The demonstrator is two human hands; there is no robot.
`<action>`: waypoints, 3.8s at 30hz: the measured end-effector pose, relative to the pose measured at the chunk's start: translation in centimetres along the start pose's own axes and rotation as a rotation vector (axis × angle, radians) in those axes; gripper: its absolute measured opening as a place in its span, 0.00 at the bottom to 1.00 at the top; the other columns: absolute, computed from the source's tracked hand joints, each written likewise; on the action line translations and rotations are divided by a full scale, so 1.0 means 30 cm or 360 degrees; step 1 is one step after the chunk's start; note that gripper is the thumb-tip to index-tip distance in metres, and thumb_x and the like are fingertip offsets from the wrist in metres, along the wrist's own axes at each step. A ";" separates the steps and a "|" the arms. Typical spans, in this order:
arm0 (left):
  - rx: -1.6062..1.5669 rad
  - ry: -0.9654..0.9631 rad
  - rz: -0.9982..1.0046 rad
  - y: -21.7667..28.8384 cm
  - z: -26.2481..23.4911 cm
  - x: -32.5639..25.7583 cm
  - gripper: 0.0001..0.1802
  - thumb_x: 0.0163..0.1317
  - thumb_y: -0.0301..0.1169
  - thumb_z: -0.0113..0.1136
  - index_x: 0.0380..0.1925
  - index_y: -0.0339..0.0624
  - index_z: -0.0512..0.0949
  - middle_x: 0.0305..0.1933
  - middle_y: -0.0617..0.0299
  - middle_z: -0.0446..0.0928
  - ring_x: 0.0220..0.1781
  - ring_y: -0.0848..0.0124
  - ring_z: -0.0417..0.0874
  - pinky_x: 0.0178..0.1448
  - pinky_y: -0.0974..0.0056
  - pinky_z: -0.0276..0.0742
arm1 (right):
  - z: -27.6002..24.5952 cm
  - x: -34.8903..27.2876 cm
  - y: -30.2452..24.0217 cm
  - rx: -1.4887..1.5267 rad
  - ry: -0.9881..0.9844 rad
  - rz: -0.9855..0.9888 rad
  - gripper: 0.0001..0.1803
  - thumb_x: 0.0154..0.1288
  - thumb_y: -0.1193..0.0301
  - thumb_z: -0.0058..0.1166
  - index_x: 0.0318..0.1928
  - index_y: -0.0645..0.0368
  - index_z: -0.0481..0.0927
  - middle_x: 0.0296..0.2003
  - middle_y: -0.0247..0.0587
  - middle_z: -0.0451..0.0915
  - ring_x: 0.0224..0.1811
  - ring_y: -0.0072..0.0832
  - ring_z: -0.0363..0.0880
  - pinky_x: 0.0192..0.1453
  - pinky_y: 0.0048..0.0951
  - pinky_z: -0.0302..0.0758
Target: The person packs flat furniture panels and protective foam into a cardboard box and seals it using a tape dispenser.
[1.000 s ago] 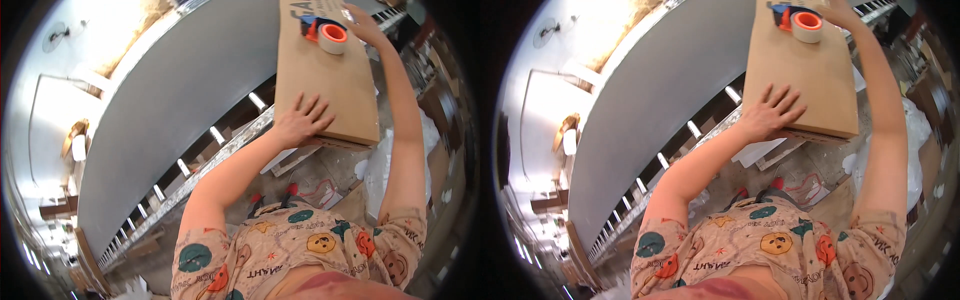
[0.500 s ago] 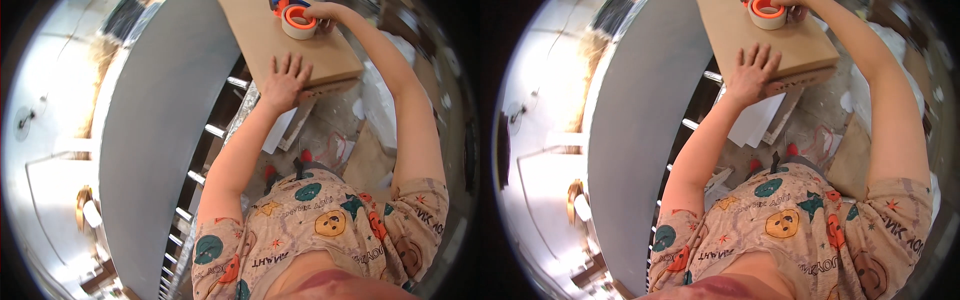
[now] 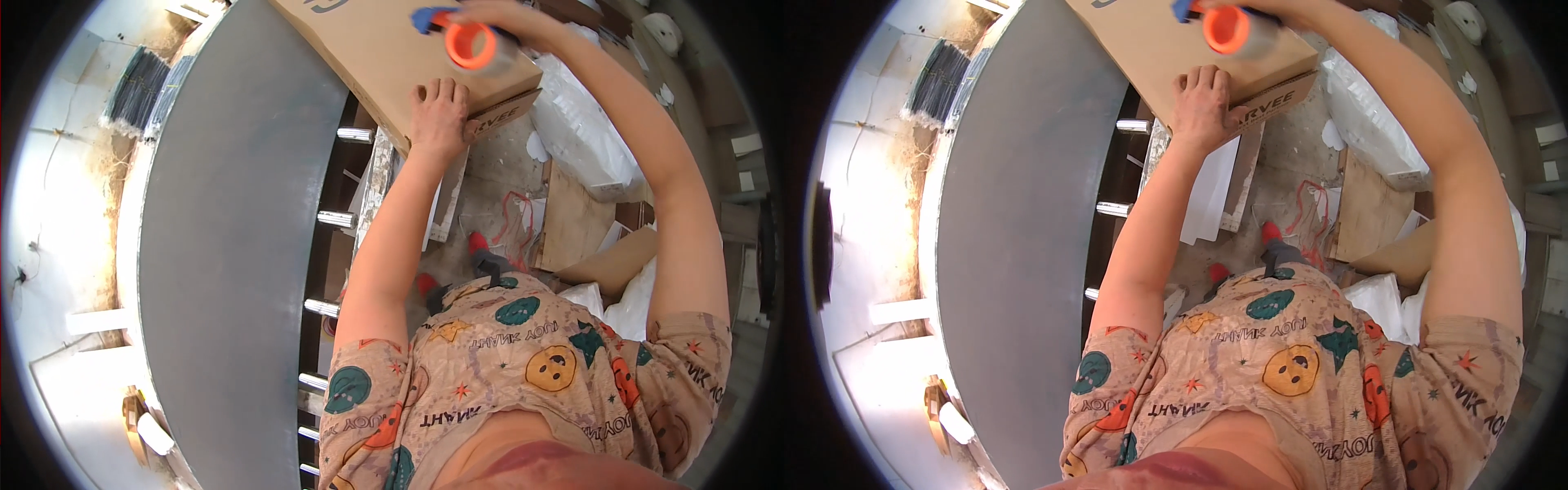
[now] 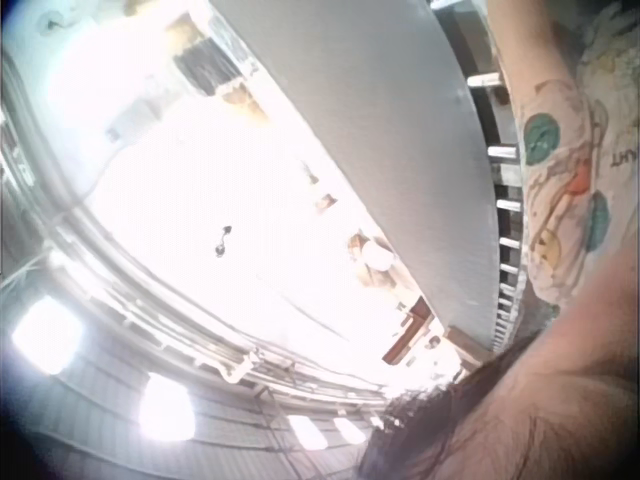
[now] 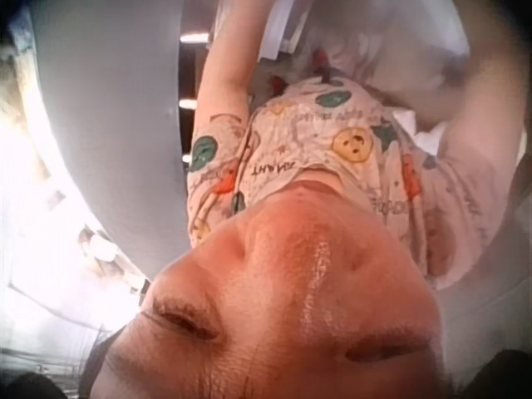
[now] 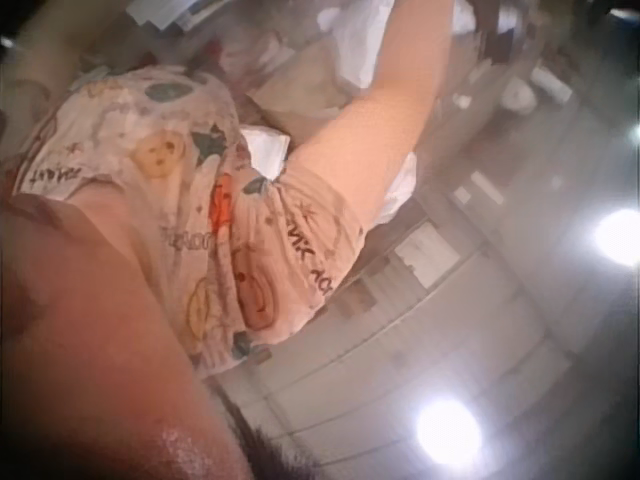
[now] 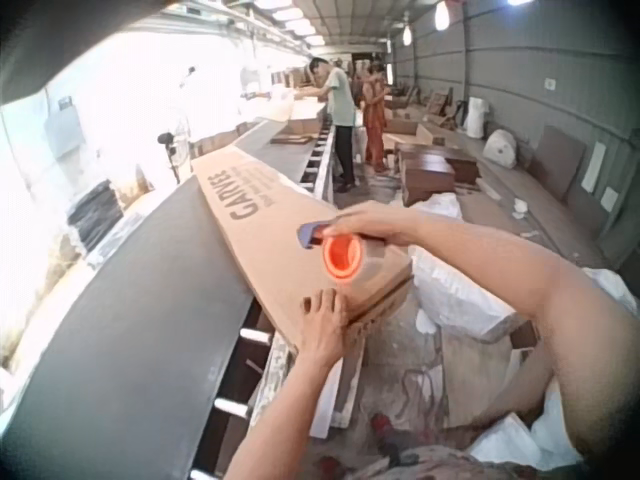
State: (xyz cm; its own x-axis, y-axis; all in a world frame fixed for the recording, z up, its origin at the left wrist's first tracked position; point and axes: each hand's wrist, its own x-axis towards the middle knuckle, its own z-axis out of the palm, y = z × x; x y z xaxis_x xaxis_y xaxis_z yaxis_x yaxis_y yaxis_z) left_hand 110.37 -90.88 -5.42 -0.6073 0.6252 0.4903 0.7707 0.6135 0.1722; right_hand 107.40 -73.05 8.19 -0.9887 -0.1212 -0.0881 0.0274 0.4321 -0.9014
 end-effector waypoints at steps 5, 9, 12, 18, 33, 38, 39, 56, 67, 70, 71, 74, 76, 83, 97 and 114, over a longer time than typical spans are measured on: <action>-0.0117 0.0111 0.0049 0.019 0.010 -0.005 0.25 0.41 0.42 0.69 0.37 0.42 0.72 0.44 0.57 0.72 0.53 0.58 0.70 0.57 0.52 0.60 | 0.003 0.061 0.011 -0.1348 -0.0101 0.0481 0.29 0.54 0.45 0.54 0.49 0.51 0.80 0.36 0.38 0.82 0.37 0.27 0.80 0.40 0.32 0.75; -0.0082 0.0057 -0.0030 -0.024 -0.020 -0.063 0.25 0.42 0.41 0.68 0.39 0.42 0.72 0.45 0.56 0.72 0.54 0.56 0.69 0.57 0.50 0.59 | 0.224 -0.435 0.140 -0.1477 0.0527 0.0130 0.34 0.50 0.47 0.57 0.58 0.43 0.74 0.43 0.62 0.74 0.40 0.52 0.79 0.44 0.42 0.76; -0.0195 0.0032 0.0028 -0.001 -0.015 -0.055 0.29 0.43 0.40 0.68 0.46 0.43 0.70 0.51 0.54 0.70 0.56 0.54 0.67 0.59 0.49 0.58 | 0.320 -0.644 0.371 -0.1587 0.0536 0.0130 0.34 0.50 0.46 0.58 0.58 0.42 0.74 0.43 0.64 0.74 0.41 0.52 0.79 0.44 0.42 0.77; 0.0149 -0.0325 0.0327 -0.028 0.002 0.069 0.50 0.41 0.46 0.70 0.66 0.48 0.59 0.73 0.54 0.51 0.75 0.57 0.48 0.71 0.42 0.43 | 0.245 -0.373 0.260 -0.1410 0.0052 0.0505 0.22 0.41 0.51 0.58 0.36 0.50 0.85 0.28 0.51 0.82 0.34 0.44 0.82 0.42 0.40 0.78; -0.1798 0.0568 -0.1550 -0.148 0.007 -0.278 0.36 0.56 0.41 0.62 0.61 0.35 0.62 0.63 0.51 0.65 0.64 0.59 0.68 0.63 0.60 0.67 | -0.407 -0.493 0.815 0.2032 0.0504 0.0485 0.25 0.63 0.52 0.47 0.49 0.59 0.76 0.44 0.43 0.80 0.43 0.34 0.81 0.51 0.37 0.77; -0.2601 0.0479 -0.1813 -0.228 0.016 -0.277 0.28 0.54 0.33 0.56 0.56 0.35 0.67 0.52 0.51 0.73 0.53 0.59 0.76 0.57 0.57 0.73 | -0.366 -0.235 0.728 0.1588 -0.0079 0.0376 0.21 0.64 0.55 0.48 0.45 0.59 0.78 0.40 0.37 0.80 0.41 0.24 0.79 0.48 0.30 0.76; -0.2684 0.0430 -0.1858 -0.221 0.007 -0.290 0.28 0.54 0.35 0.56 0.55 0.34 0.68 0.51 0.52 0.74 0.52 0.59 0.77 0.56 0.56 0.74 | -0.305 -0.260 0.685 0.1252 -0.0068 0.0438 0.20 0.65 0.56 0.48 0.45 0.60 0.78 0.39 0.34 0.80 0.38 0.21 0.78 0.46 0.27 0.75; -0.1013 0.0633 -0.0860 0.102 0.188 -0.030 0.27 0.67 0.41 0.45 0.61 0.38 0.65 0.65 0.47 0.63 0.70 0.54 0.58 0.72 0.51 0.48 | -0.196 -0.590 0.759 0.1590 0.1224 0.0153 0.21 0.63 0.58 0.53 0.50 0.58 0.77 0.44 0.35 0.80 0.46 0.24 0.79 0.54 0.29 0.74; -0.0224 -0.0123 0.0434 -0.051 0.094 0.033 0.29 0.68 0.47 0.41 0.63 0.40 0.63 0.67 0.43 0.58 0.71 0.42 0.51 0.70 0.39 0.39 | 0.812 -0.755 0.272 0.0728 0.1086 0.0152 0.30 0.62 0.64 0.59 0.63 0.59 0.68 0.47 0.44 0.80 0.50 0.22 0.75 0.58 0.25 0.68; -0.0376 -0.0436 0.0482 -0.052 0.022 0.091 0.37 0.62 0.56 0.46 0.64 0.43 0.61 0.67 0.38 0.57 0.70 0.39 0.51 0.70 0.40 0.40 | 0.750 -0.628 0.251 0.0994 0.0991 0.0228 0.28 0.62 0.60 0.59 0.59 0.62 0.72 0.46 0.44 0.79 0.48 0.20 0.74 0.53 0.25 0.69; -0.0414 -0.0654 0.0510 -0.023 -0.013 0.114 0.41 0.59 0.60 0.49 0.64 0.44 0.61 0.66 0.37 0.58 0.70 0.39 0.51 0.70 0.40 0.41 | 0.703 -0.577 0.299 0.0762 0.1129 -0.0016 0.27 0.61 0.60 0.59 0.57 0.60 0.74 0.46 0.40 0.78 0.47 0.19 0.74 0.51 0.25 0.71; -0.0259 -0.0812 0.0651 0.103 -0.126 0.128 0.53 0.42 0.64 0.64 0.65 0.47 0.60 0.65 0.38 0.59 0.68 0.39 0.54 0.69 0.41 0.45 | 0.708 -0.469 0.344 0.1701 0.1052 0.0136 0.23 0.59 0.62 0.61 0.52 0.59 0.77 0.45 0.36 0.78 0.46 0.22 0.75 0.52 0.26 0.71; -0.0117 -0.0933 0.0749 0.141 -0.151 0.112 0.56 0.38 0.63 0.67 0.65 0.48 0.59 0.65 0.39 0.59 0.68 0.39 0.55 0.69 0.41 0.46 | 0.768 -0.426 0.380 0.1855 0.1077 0.0125 0.21 0.57 0.61 0.62 0.48 0.60 0.79 0.49 0.36 0.76 0.53 0.26 0.73 0.60 0.28 0.66; -0.0167 -0.0980 0.1761 0.352 -0.054 0.111 0.26 0.59 0.46 0.56 0.50 0.38 0.77 0.69 0.51 0.59 0.74 0.49 0.50 0.75 0.45 0.37 | 0.564 -0.782 0.547 0.0975 0.0031 0.0709 0.34 0.49 0.49 0.65 0.49 0.63 0.81 0.49 0.45 0.79 0.54 0.31 0.74 0.59 0.26 0.67; -0.0134 -0.0471 0.0604 0.384 0.286 0.635 0.18 0.68 0.40 0.45 0.37 0.39 0.81 0.43 0.49 0.80 0.50 0.50 0.78 0.55 0.53 0.72 | -0.342 -0.844 1.045 0.2130 0.0716 0.0417 0.24 0.60 0.54 0.57 0.49 0.60 0.77 0.42 0.37 0.82 0.42 0.23 0.80 0.52 0.24 0.76; -0.0049 -0.0196 0.0255 0.356 0.240 0.487 0.14 0.66 0.37 0.46 0.39 0.41 0.78 0.46 0.54 0.77 0.53 0.54 0.74 0.61 0.53 0.62 | -0.428 -0.577 1.122 0.0848 -0.0282 -0.0096 0.26 0.57 0.59 0.59 0.50 0.66 0.78 0.33 0.33 0.81 0.35 0.20 0.77 0.46 0.27 0.73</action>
State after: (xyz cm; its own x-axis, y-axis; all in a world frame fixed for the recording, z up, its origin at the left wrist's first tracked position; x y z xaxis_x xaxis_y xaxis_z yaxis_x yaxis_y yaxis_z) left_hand 108.35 -71.71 -2.56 -0.4942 0.7691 0.4054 0.8636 0.4878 0.1272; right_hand 123.57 -44.94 -15.19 -0.9523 -0.2995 -0.0582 0.0876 -0.0857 -0.9925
